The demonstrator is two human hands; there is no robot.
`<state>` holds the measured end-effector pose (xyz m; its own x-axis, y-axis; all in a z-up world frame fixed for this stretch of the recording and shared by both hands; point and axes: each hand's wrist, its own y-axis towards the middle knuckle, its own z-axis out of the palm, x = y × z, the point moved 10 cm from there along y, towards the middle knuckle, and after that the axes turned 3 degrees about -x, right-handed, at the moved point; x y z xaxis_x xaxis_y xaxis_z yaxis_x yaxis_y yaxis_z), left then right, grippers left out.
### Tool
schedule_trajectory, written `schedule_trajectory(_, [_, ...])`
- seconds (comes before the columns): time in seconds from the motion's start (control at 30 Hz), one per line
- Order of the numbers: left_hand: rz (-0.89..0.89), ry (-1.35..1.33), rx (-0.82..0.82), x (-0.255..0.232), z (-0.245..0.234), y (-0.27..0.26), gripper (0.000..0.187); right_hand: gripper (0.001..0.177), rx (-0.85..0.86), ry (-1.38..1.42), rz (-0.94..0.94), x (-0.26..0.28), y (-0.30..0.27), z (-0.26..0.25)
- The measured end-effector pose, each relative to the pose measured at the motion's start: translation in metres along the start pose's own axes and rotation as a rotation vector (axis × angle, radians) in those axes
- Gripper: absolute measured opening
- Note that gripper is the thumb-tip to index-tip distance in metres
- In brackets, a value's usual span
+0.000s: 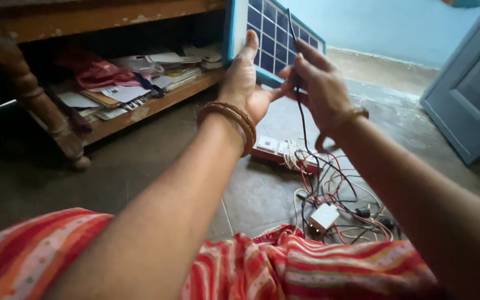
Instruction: The person sits on the floor and organizes a tangle of electrical wires, a power strip, and a small solar panel. They separate the wires, wrap a red cable around a white adapter, and then pick up and inspect the solar panel before placing it back down.
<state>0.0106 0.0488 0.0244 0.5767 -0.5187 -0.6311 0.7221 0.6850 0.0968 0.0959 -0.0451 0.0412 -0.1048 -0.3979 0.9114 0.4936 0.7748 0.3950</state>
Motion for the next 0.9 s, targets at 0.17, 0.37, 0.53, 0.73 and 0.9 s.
schedule_trajectory(0.17, [-0.037, -0.098, 0.034, 0.021, -0.032, 0.02, 0.079, 0.062, 0.021, -0.013, 0.088, -0.041, -0.015, -0.006])
schedule_trajectory(0.37, [-0.032, -0.128, 0.14, 0.049, -0.064, 0.053, 0.081, 0.063, -0.001, 0.037, 0.123, -0.098, -0.004, -0.023])
schedule_trajectory(0.53, [0.026, -0.145, 0.062, 0.064, -0.095, 0.079, 0.087, 0.039, -0.194, 0.122, 0.145, -0.147, 0.016, -0.033])
schedule_trajectory(0.73, [0.113, -0.349, -0.02, 0.075, -0.122, 0.091, 0.091, 0.023, -0.241, 0.092, 0.048, -0.168, 0.04, -0.043])
schedule_trajectory(0.9, [0.109, -0.445, 0.071, 0.082, -0.123, 0.089, 0.087, 0.019, -0.129, -0.025, 0.051, -0.183, 0.017, -0.044])
